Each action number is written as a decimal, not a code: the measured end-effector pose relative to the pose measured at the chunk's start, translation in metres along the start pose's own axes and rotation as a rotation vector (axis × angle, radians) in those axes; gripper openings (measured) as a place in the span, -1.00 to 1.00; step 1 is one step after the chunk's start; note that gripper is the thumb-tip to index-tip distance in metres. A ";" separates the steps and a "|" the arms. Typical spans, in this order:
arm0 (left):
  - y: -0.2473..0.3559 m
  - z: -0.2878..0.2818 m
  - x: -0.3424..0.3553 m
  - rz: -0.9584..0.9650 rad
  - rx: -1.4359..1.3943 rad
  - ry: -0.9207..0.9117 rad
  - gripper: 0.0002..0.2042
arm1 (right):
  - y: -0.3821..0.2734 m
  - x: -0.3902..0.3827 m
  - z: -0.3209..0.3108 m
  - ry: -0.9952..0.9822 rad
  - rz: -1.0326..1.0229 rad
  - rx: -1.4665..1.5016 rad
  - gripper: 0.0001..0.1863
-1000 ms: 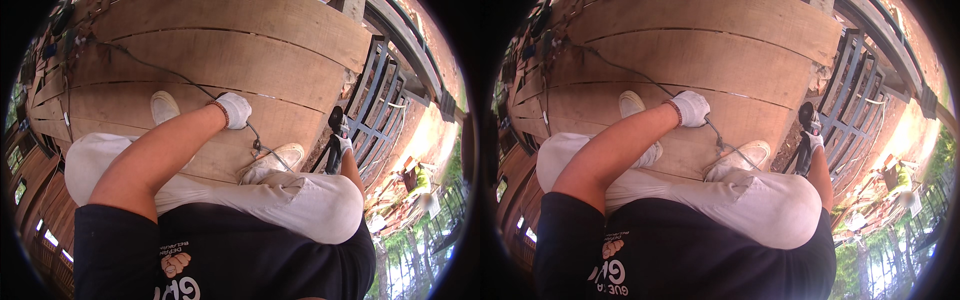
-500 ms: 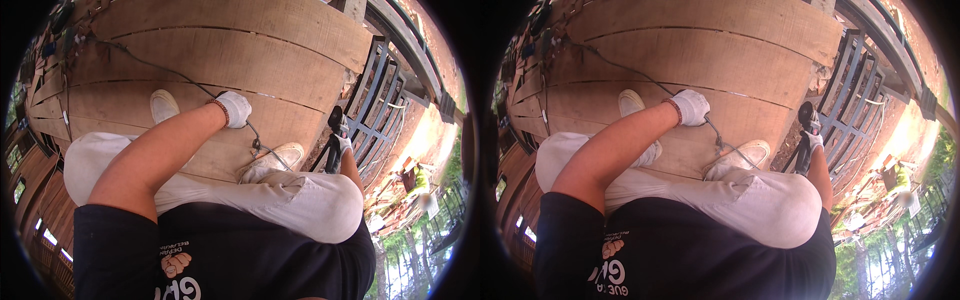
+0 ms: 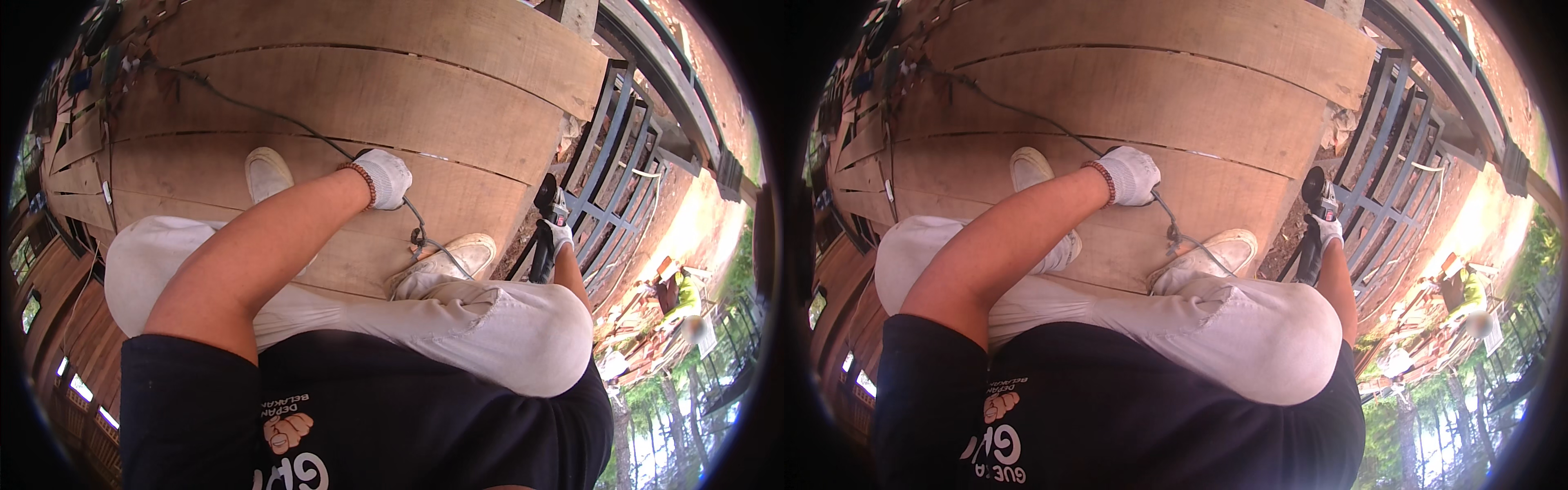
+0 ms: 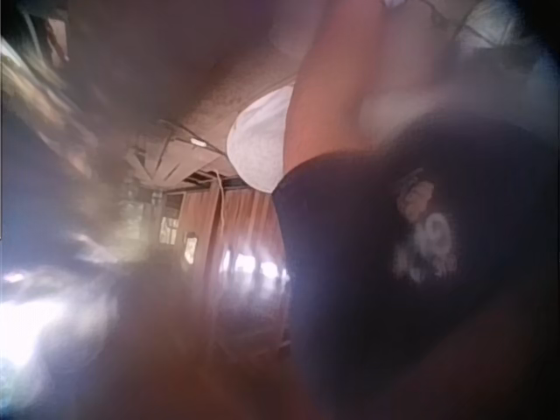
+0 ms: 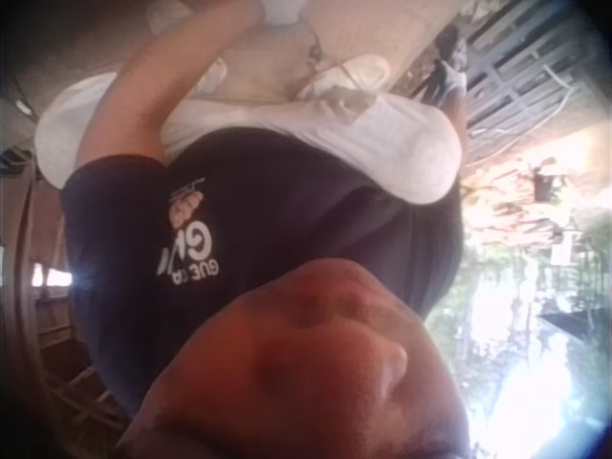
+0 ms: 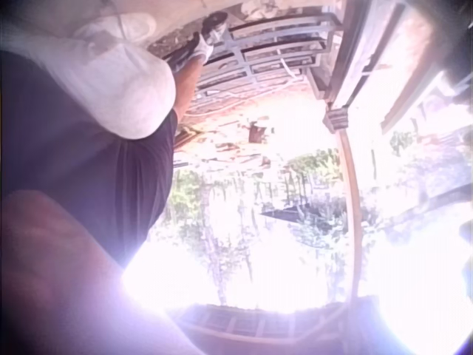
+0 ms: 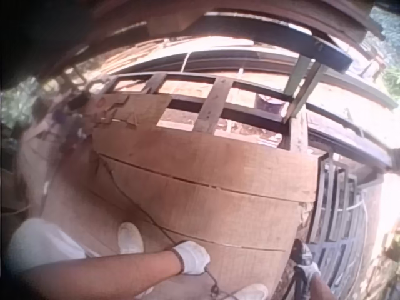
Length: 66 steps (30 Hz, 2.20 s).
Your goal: The person uses an angle grinder to cut a wooden plank on a wooden deck, then switches to a hand saw to continue cutting the same plank. The person repositions the plank between cuts and removes small offcuts.
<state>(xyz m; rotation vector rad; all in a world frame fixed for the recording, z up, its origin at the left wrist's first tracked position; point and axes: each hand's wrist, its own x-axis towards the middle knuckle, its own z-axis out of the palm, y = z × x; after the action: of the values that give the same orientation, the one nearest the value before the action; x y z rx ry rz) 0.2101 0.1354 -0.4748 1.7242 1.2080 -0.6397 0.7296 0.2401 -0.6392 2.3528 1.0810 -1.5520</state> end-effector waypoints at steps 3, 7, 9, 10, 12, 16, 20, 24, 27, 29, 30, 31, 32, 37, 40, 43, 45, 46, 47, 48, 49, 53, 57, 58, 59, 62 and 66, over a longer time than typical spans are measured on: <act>0.000 0.001 -0.001 -0.013 0.000 -0.014 -0.64 | -0.002 0.003 0.003 0.016 0.040 -0.017 -0.61; -0.001 0.005 -0.001 -0.018 -0.005 -0.005 -0.64 | 0.007 0.017 0.005 0.018 0.044 -0.022 -0.58; -0.001 0.004 -0.002 -0.026 -0.001 -0.005 -0.64 | 0.019 0.033 0.003 0.023 0.016 -0.039 -0.62; 0.000 0.002 -0.002 -0.031 0.005 -0.010 -0.64 | 0.027 0.042 -0.001 0.030 0.005 -0.049 -0.64; 0.000 -0.004 0.000 0.010 0.020 -0.010 -0.66 | 0.062 0.058 -0.025 0.092 0.007 -0.003 -0.64; 0.000 -0.003 -0.002 0.010 0.007 -0.018 -0.68 | 0.061 0.065 -0.023 0.047 0.040 -0.022 -0.61; -0.001 0.000 -0.002 -0.026 -0.004 -0.016 -0.64 | 0.038 0.045 -0.009 0.052 -0.050 -0.148 -0.57; -0.001 0.000 -0.003 -0.034 0.011 -0.023 -0.64 | 0.015 0.023 -0.001 0.043 -0.020 -0.132 -0.57; -0.002 0.001 -0.005 -0.027 -0.005 -0.013 -0.65 | 0.005 0.018 -0.003 0.060 0.008 -0.126 -0.58; 0.000 -0.002 0.000 -0.001 0.009 -0.004 -0.65 | 0.026 0.021 -0.014 0.070 0.012 -0.063 -0.58; 0.000 -0.004 0.000 -0.002 0.009 -0.009 -0.65 | 0.029 0.022 -0.014 0.053 0.000 -0.026 -0.58; 0.001 -0.006 0.000 -0.001 0.010 -0.013 -0.65 | 0.032 0.022 -0.014 0.038 -0.011 0.012 -0.58; 0.001 -0.007 0.000 0.002 0.013 -0.018 -0.65 | 0.033 0.024 -0.013 0.037 -0.001 -0.008 -0.57; -0.003 0.002 -0.002 -0.019 0.000 -0.005 -0.65 | 0.007 0.015 0.005 0.015 0.010 -0.084 -0.54; -0.002 -0.002 -0.002 0.000 0.012 0.000 -0.65 | 0.020 0.027 -0.006 0.086 0.026 -0.131 -0.55; -0.002 0.002 -0.004 -0.031 0.009 -0.005 -0.65 | 0.014 0.030 -0.004 0.047 -0.022 -0.094 -0.55; -0.001 -0.002 -0.001 0.004 0.026 0.002 -0.65 | 0.043 0.046 -0.020 0.075 0.019 -0.049 -0.58; -0.002 -0.003 0.001 0.029 0.026 0.008 -0.65 | 0.057 0.052 -0.029 0.093 0.042 -0.030 -0.59; -0.005 0.003 -0.003 0.013 -0.001 0.014 -0.65 | 0.045 0.058 -0.023 0.085 0.031 -0.072 -0.60; -0.005 0.002 -0.003 0.005 0.002 0.007 -0.65 | 0.046 0.060 -0.020 0.090 0.030 -0.088 -0.62; -0.004 0.002 -0.003 -0.001 0.006 0.000 -0.65 | 0.048 0.060 -0.019 0.098 0.031 -0.104 -0.63; -0.002 0.000 -0.002 -0.008 0.028 -0.008 -0.65 | 0.045 0.055 -0.017 0.088 0.068 -0.047 -0.66; -0.003 0.005 -0.005 -0.030 0.008 0.006 -0.65 | 0.032 0.051 -0.018 0.047 0.074 -0.002 -0.65; -0.002 0.003 -0.004 -0.018 0.014 0.003 -0.65 | 0.035 0.049 -0.023 0.051 0.073 0.003 -0.65; -0.002 0.000 -0.003 -0.004 0.019 0.001 -0.65 | 0.039 0.046 -0.025 0.064 0.046 -0.023 -0.65; 0.006 -0.009 0.002 0.023 0.051 -0.026 -0.68 | 0.050 0.028 -0.016 0.056 0.020 -0.072 -0.64; 0.001 0.003 -0.004 -0.037 0.016 -0.016 -0.64 | -0.010 -0.001 0.015 0.006 0.014 -0.085 -0.63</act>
<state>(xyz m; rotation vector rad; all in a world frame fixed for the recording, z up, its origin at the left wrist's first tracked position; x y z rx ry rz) 0.2101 0.1305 -0.4725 1.7103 1.2293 -0.6859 0.7122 0.2397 -0.6424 2.3059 1.1070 -1.4644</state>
